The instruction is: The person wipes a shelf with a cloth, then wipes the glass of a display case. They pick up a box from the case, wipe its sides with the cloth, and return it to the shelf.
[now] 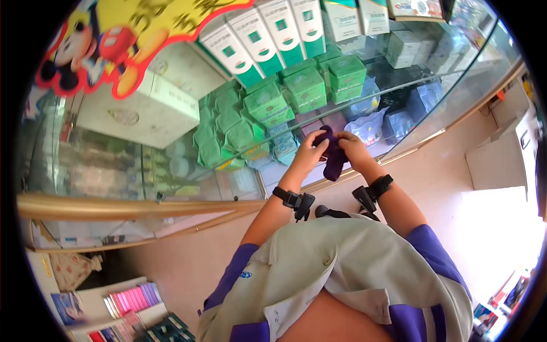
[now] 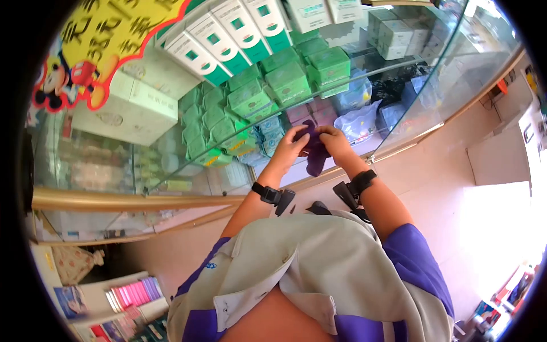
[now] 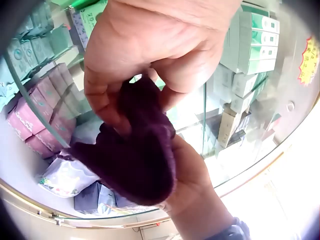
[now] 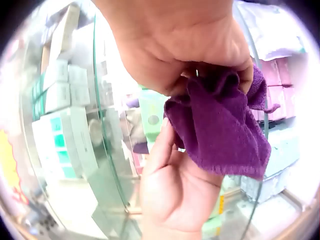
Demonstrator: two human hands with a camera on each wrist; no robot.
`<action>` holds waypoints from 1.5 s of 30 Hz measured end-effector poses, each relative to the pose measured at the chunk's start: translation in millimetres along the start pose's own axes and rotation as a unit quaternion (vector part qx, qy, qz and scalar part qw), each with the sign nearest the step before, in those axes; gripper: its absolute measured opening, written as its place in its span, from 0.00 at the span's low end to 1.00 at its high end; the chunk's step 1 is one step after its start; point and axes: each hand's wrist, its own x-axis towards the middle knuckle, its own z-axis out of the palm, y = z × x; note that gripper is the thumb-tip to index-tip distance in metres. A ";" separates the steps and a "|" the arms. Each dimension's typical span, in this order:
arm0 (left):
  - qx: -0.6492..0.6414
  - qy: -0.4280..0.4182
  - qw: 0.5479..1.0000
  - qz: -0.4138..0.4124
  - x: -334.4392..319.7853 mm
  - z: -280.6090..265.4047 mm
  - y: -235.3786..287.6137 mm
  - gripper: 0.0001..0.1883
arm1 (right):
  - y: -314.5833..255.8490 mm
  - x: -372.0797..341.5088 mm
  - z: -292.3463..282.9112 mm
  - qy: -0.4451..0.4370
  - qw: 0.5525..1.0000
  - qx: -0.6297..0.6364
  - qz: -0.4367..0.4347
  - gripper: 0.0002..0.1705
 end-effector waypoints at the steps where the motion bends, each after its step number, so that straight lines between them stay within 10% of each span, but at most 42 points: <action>1: 0.040 -0.017 0.999 0.025 6.0 6.4 0.2 0.24 | 2.8 4.9 -10.1 0.025 0.999 0.034 -0.002 0.17; 9: 0.130 0.023 0.982 0.134 41.4 45.9 36.5 0.27 | -37.4 37.7 -48.9 0.233 0.937 -0.040 -0.256 0.21; 12: 0.204 0.073 0.942 0.256 82.3 41.7 17.9 0.29 | -89.0 28.9 -40.1 0.251 0.945 -0.081 -0.194 0.29; 18: 0.083 0.152 0.976 0.132 106.0 74.0 58.3 0.33 | -124.4 68.5 -52.2 0.261 0.896 -0.275 -0.231 0.46; 28: -0.072 0.138 0.977 0.143 101.9 104.7 73.0 0.35 | -127.6 63.1 -39.2 0.112 0.967 -0.158 -0.164 0.42; 32: -0.018 0.128 0.987 0.094 49.4 112.9 69.2 0.34 | -107.6 23.3 -43.9 0.054 0.947 -0.122 -0.293 0.41; 35: 0.000 0.135 0.971 0.198 28.1 101.6 38.2 0.33 | -87.1 -0.9 -54.6 -0.027 0.969 -0.207 -0.135 0.42; 45: 0.219 0.319 0.922 0.025 3.0 56.7 -31.4 0.44 | -40.0 4.6 -78.3 -0.079 0.924 -0.365 -0.079 0.40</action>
